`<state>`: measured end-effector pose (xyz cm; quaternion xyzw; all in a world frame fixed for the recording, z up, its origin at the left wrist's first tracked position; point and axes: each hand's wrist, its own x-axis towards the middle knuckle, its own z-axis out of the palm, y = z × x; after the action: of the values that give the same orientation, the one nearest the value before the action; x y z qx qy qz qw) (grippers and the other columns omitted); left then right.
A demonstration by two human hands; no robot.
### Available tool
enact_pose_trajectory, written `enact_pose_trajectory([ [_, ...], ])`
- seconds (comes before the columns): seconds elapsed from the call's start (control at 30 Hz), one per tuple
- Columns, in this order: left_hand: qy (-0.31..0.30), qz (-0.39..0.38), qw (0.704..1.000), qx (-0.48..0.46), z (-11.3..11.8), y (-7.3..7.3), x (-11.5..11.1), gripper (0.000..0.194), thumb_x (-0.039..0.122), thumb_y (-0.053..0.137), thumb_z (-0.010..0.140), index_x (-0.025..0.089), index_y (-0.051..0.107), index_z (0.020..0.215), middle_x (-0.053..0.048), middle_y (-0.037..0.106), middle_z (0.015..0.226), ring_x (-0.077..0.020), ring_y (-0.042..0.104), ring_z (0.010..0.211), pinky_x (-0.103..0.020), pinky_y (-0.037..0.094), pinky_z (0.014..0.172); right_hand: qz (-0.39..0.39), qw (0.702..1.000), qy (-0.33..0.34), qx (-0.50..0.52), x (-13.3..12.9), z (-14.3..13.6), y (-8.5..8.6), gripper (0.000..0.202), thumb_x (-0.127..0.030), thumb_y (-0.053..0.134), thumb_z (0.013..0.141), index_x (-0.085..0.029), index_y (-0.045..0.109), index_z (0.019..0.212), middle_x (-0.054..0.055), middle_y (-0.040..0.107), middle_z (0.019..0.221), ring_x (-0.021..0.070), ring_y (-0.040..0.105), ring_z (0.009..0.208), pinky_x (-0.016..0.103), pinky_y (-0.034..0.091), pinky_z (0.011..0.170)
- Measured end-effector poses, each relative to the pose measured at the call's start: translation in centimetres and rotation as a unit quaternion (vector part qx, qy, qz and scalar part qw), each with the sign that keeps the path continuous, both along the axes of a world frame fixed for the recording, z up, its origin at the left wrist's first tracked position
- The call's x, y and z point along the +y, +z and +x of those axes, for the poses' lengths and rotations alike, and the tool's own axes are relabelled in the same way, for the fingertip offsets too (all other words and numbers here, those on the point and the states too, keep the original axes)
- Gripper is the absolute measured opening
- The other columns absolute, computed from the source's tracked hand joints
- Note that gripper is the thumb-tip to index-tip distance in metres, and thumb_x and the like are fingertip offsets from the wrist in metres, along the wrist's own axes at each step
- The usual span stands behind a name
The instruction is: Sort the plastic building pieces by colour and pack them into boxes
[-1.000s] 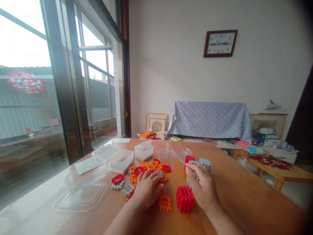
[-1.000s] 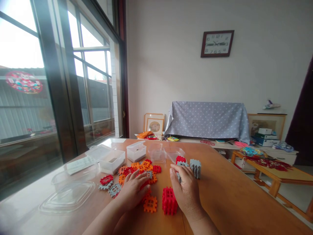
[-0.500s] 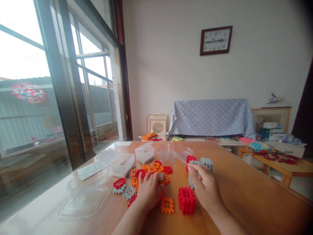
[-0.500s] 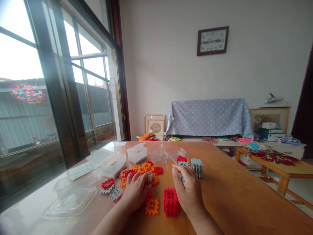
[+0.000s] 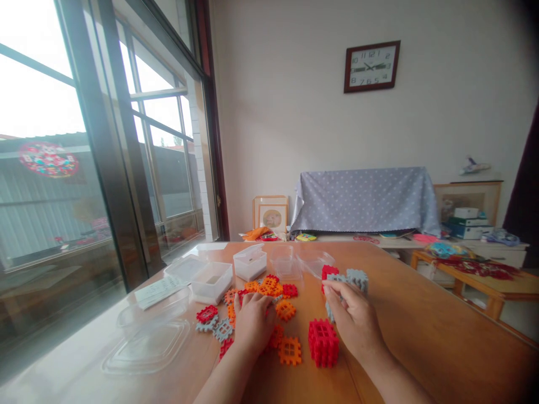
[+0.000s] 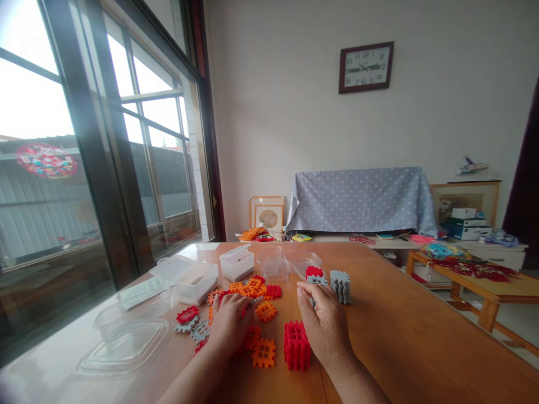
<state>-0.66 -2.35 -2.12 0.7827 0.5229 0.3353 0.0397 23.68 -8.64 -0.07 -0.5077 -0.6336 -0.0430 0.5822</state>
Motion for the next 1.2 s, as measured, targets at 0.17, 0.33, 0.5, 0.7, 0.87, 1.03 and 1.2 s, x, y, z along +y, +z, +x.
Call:
enact_pose_trajectory([
  [0.17, -0.103, -0.075, 0.955, -0.267, 0.5, 0.7, 0.0, 0.027, 0.044, 0.059, 0.093, 0.021, 0.072, 0.096, -0.007, 0.068, 0.092, -0.0235, 0.06, 0.088, -0.037, 0.045, 0.087, -0.001, 1.0, 0.011, 0.003, -0.1, -0.1, 0.0, 0.026, -0.04, 0.054, 0.1, -0.024, 0.072, 0.109, 0.007, 0.074, 0.1, 0.0233, 0.068, 0.094, 0.033, 0.054, 0.077],
  [0.33, -0.24, -0.251, 0.783, -0.517, 1.5, 1.2, -1.1, 0.038, 0.044, 0.077, 0.082, 0.021, 0.063, 0.109, 0.001, 0.063, 0.08, -0.0125, 0.056, 0.07, -0.025, 0.044, 0.071, -0.009, 0.998, 0.054, -0.01, -0.7, -0.8, 0.5, 0.026, -0.036, 0.054, 0.1, -0.025, 0.07, 0.117, 0.008, 0.073, 0.108, 0.0223, 0.069, 0.093, 0.032, 0.056, 0.075],
  [0.5, -0.28, -0.301, 0.734, -0.54, 1.6, 2.1, -2.3, 0.037, 0.041, 0.08, 0.082, 0.019, 0.067, 0.108, -0.001, 0.065, 0.086, -0.0095, 0.056, 0.07, -0.022, 0.043, 0.07, -0.028, 0.995, 0.072, -0.068, -1.4, -1.5, 1.0, 0.037, -0.033, 0.057, 0.097, -0.03, 0.062, 0.134, 0.008, 0.067, 0.125, 0.0236, 0.068, 0.106, 0.035, 0.058, 0.087],
  [0.7, -0.288, -0.342, 0.691, -0.567, 1.7, 2.4, -2.8, 0.035, 0.038, 0.084, 0.078, 0.019, 0.065, 0.1, -0.001, 0.068, 0.084, -0.0106, 0.061, 0.068, -0.023, 0.047, 0.069, -0.075, 0.989, 0.093, -0.082, -2.1, -2.7, 1.0, 0.052, -0.033, 0.064, 0.092, -0.029, 0.053, 0.142, 0.006, 0.072, 0.111, 0.0229, 0.07, 0.099, 0.036, 0.059, 0.087],
  [0.87, -0.296, -0.377, 0.68, -0.555, 1.9, 2.3, -3.3, 0.033, 0.034, 0.085, 0.077, 0.02, 0.059, 0.094, -0.003, 0.071, 0.086, -0.0155, 0.068, 0.075, -0.026, 0.05, 0.072, -0.104, 0.985, 0.138, -0.024, -1.9, -3.4, 0.4, 0.036, -0.032, 0.055, 0.098, -0.028, 0.059, 0.133, 0.005, 0.073, 0.109, 0.0207, 0.07, 0.096, 0.034, 0.058, 0.087],
  [1.03, -0.304, -0.374, 0.7, -0.528, 1.8, 2.2, -3.5, 0.027, 0.038, 0.077, 0.085, 0.017, 0.061, 0.079, -0.002, 0.065, 0.07, -0.0098, 0.056, 0.064, -0.021, 0.043, 0.065, -0.095, 0.986, 0.135, 0.002, -1.9, -3.7, 0.2, 0.034, -0.032, 0.054, 0.098, -0.027, 0.061, 0.132, 0.005, 0.073, 0.102, 0.0196, 0.071, 0.086, 0.03, 0.059, 0.076],
  [1.2, -0.285, -0.362, 0.681, -0.569, 1.7, 2.0, -3.0, 0.025, 0.035, 0.079, 0.083, 0.016, 0.063, 0.08, 0.0, 0.064, 0.07, -0.0083, 0.054, 0.062, -0.02, 0.042, 0.065, -0.035, 0.994, 0.075, -0.067, -1.8, -3.8, 0.0, 0.053, -0.036, 0.068, 0.088, -0.028, 0.052, 0.139, 0.009, 0.068, 0.124, 0.0254, 0.069, 0.103, 0.04, 0.059, 0.09],
])
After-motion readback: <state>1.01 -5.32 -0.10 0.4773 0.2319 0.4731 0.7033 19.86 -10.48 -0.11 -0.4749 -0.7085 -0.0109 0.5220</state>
